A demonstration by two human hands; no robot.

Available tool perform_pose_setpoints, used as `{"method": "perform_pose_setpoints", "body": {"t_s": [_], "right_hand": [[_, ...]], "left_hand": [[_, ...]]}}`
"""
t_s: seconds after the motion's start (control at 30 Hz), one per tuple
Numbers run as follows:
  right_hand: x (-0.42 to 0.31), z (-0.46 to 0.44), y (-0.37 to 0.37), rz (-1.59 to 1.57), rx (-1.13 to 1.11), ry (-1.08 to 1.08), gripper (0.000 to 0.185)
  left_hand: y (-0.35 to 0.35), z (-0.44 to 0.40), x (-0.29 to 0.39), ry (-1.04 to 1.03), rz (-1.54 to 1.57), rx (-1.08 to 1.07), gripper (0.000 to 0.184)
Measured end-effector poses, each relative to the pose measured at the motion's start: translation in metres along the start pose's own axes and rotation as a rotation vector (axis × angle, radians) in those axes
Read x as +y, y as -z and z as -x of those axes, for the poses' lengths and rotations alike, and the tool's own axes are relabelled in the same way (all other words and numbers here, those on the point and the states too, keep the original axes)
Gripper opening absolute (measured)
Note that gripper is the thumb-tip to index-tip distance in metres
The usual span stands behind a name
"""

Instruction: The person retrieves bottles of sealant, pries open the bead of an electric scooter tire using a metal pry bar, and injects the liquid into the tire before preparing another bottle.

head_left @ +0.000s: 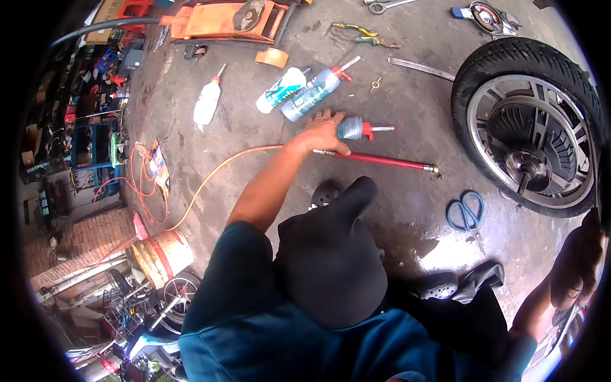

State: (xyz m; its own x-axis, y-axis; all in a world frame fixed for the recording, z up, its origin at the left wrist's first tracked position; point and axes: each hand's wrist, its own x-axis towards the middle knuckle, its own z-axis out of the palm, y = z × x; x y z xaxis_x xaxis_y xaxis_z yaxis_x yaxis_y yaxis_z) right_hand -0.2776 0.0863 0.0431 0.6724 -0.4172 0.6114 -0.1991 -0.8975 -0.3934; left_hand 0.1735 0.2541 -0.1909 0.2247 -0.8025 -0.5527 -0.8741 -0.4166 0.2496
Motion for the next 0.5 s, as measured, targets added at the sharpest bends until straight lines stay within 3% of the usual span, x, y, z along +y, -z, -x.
{"method": "perform_pose_setpoints", "body": {"t_s": [0.07,0.2,0.3,0.33,0.5], "right_hand": [[0.000,-0.002,0.000,-0.008,-0.003,0.004,0.045],[-0.001,-0.003,-0.001,-0.046,0.005,0.028,0.048],[-0.002,-0.005,0.000,-0.077,0.012,0.052,0.050],[-0.002,-0.005,-0.001,-0.088,0.011,0.062,0.051],[0.001,-0.011,-0.006,-0.123,0.014,0.125,0.054]], "left_hand": [[0.001,-0.009,0.007,-0.110,-0.064,-0.045,0.104],[-0.029,0.001,0.023,-0.123,-0.170,0.014,0.094],[-0.053,0.029,0.039,-0.235,-0.219,0.255,0.095],[-0.058,0.032,0.035,-0.285,-0.250,0.235,0.100],[-0.029,0.011,0.027,-0.155,-0.084,-0.139,0.116]]}}
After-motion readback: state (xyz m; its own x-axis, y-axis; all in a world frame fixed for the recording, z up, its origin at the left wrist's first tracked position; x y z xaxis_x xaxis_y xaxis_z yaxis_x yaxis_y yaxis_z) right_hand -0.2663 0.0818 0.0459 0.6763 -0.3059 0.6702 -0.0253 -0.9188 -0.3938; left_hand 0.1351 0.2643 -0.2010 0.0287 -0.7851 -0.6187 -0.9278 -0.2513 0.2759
